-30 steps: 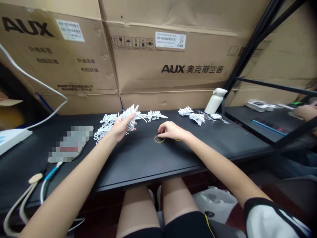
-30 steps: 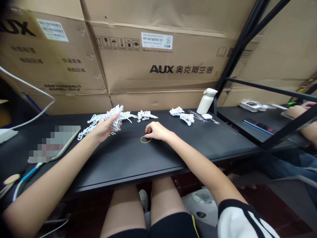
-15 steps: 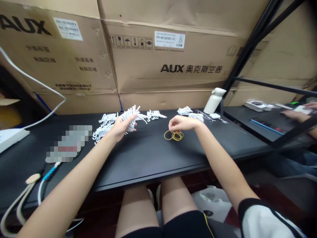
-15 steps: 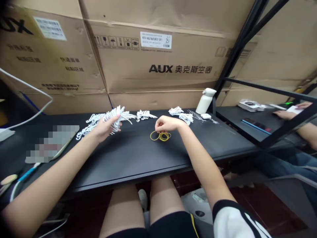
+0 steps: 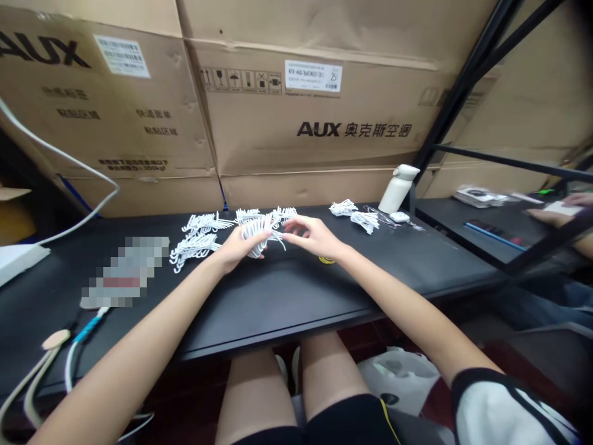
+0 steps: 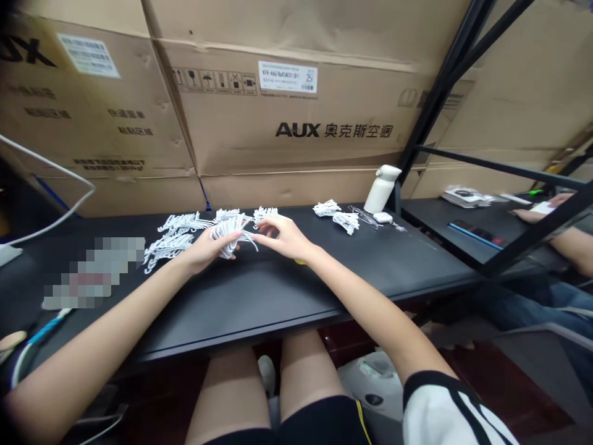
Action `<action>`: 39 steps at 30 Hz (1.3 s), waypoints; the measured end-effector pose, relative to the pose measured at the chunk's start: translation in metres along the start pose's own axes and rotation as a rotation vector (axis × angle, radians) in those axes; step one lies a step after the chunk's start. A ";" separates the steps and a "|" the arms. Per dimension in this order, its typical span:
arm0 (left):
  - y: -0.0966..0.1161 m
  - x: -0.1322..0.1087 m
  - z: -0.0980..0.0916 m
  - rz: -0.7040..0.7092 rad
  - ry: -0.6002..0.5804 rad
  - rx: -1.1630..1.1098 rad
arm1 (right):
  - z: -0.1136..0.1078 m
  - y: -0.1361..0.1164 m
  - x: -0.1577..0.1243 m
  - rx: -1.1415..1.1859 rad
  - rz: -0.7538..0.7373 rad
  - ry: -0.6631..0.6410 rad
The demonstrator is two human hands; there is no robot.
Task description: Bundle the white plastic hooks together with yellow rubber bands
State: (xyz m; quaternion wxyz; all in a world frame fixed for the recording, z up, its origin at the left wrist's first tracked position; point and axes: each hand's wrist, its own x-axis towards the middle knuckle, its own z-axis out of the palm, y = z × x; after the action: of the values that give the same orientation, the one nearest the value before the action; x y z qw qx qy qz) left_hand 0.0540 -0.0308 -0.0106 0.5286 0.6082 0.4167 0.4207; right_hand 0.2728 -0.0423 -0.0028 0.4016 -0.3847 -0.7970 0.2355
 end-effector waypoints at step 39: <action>0.000 0.000 0.010 -0.234 -0.124 0.047 | 0.039 -0.018 -0.012 -0.692 0.052 0.004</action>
State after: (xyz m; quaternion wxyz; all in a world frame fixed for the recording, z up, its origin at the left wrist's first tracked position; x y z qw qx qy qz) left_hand 0.0639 -0.0339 -0.0118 0.5842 0.5925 0.4613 0.3080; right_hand 0.2374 -0.0647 -0.0185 0.2426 -0.5186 -0.8189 -0.0395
